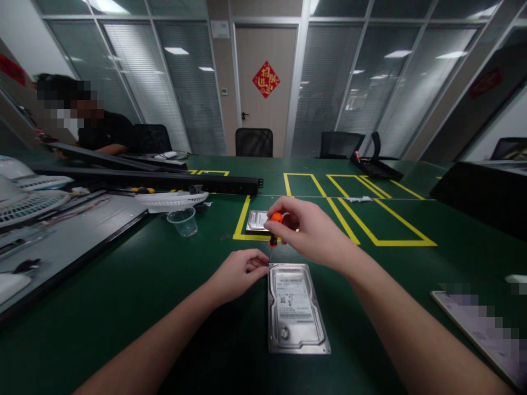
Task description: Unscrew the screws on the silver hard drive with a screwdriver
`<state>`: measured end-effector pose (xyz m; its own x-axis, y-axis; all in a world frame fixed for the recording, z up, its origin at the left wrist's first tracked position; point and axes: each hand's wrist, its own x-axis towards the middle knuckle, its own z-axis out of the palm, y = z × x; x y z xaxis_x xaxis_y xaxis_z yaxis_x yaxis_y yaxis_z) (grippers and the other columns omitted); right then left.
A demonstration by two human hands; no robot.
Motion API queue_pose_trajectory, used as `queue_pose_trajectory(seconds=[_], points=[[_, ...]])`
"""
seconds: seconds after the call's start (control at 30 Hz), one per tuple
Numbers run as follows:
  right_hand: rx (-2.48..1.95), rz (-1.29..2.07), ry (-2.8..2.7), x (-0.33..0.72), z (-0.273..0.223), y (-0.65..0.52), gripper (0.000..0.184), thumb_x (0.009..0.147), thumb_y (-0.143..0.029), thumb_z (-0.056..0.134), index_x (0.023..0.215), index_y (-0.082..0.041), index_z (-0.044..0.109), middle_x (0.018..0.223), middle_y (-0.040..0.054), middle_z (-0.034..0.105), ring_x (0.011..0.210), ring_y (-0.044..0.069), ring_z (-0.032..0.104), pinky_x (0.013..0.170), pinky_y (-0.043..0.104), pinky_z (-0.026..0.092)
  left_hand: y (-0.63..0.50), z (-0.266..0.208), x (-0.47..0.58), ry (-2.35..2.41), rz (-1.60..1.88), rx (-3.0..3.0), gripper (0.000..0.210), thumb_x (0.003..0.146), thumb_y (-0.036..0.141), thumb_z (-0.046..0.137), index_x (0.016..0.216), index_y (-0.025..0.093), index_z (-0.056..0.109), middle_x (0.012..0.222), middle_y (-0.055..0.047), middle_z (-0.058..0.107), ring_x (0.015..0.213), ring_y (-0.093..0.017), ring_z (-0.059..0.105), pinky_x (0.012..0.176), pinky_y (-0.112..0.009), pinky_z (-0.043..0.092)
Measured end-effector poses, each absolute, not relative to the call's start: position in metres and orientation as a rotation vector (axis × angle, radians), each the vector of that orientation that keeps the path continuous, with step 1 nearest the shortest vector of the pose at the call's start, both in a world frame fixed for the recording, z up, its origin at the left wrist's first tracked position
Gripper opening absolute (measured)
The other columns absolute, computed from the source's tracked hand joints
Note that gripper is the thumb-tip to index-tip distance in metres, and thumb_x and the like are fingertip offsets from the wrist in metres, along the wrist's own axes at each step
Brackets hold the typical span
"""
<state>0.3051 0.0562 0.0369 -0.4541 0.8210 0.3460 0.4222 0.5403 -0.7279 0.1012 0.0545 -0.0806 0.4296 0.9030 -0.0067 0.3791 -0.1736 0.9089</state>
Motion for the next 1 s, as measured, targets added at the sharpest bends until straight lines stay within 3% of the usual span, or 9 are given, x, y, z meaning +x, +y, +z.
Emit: queue_pose_trajectory(seconds=[0.33, 0.57, 0.73, 1.0], points=[[-1.023, 0.786, -2.116, 0.3075, 0.0405, 0.0574, 0.024, 0.107, -0.026, 0.046, 0.119, -0.02, 0.067, 0.081, 0.0013, 0.071, 0.074, 0.015, 0.07, 0.069, 0.028, 0.052, 0.0562, -0.0854, 0.1006, 1.097, 0.714, 1.75, 0.021, 0.089, 0.025, 0.072, 0.106, 0.013, 0.074, 0.1, -0.01, 0.081, 0.091, -0.023, 0.077, 0.083, -0.034, 0.06], [-1.115, 0.585, -2.074, 0.3038, 0.0391, 0.055, 0.018, 0.094, -0.037, 0.071, 0.09, -0.021, 0.063, 0.066, -0.0043, 0.062, 0.058, 0.012, 0.057, 0.055, 0.028, 0.039, 0.0552, -0.0816, 0.101, 1.118, 0.709, 1.763, 0.02, 0.089, 0.023, 0.071, 0.106, 0.012, 0.074, 0.1, -0.01, 0.08, 0.091, -0.022, 0.076, 0.083, -0.034, 0.06], [-0.976, 0.602, -2.062, 0.3022, 0.0377, 0.0561, 0.01, 0.094, -0.029, 0.07, 0.095, -0.021, 0.063, 0.081, -0.0035, 0.065, 0.065, 0.01, 0.057, 0.061, 0.027, 0.042, 0.0547, -0.0805, 0.1016, 1.126, 0.704, 1.768, 0.019, 0.089, 0.024, 0.071, 0.105, 0.013, 0.074, 0.099, -0.009, 0.08, 0.089, -0.022, 0.076, 0.081, -0.033, 0.059], [-1.001, 0.537, -2.121, 0.3041, 0.0397, 0.0555, 0.019, 0.093, -0.039, 0.075, 0.093, -0.02, 0.075, 0.082, 0.0002, 0.069, 0.069, 0.013, 0.059, 0.066, 0.029, 0.044, 0.054, -0.079, 0.102, 1.123, 0.707, 1.765, 0.019, 0.089, 0.022, 0.071, 0.105, 0.013, 0.075, 0.1, -0.009, 0.08, 0.091, -0.022, 0.076, 0.084, -0.034, 0.06]])
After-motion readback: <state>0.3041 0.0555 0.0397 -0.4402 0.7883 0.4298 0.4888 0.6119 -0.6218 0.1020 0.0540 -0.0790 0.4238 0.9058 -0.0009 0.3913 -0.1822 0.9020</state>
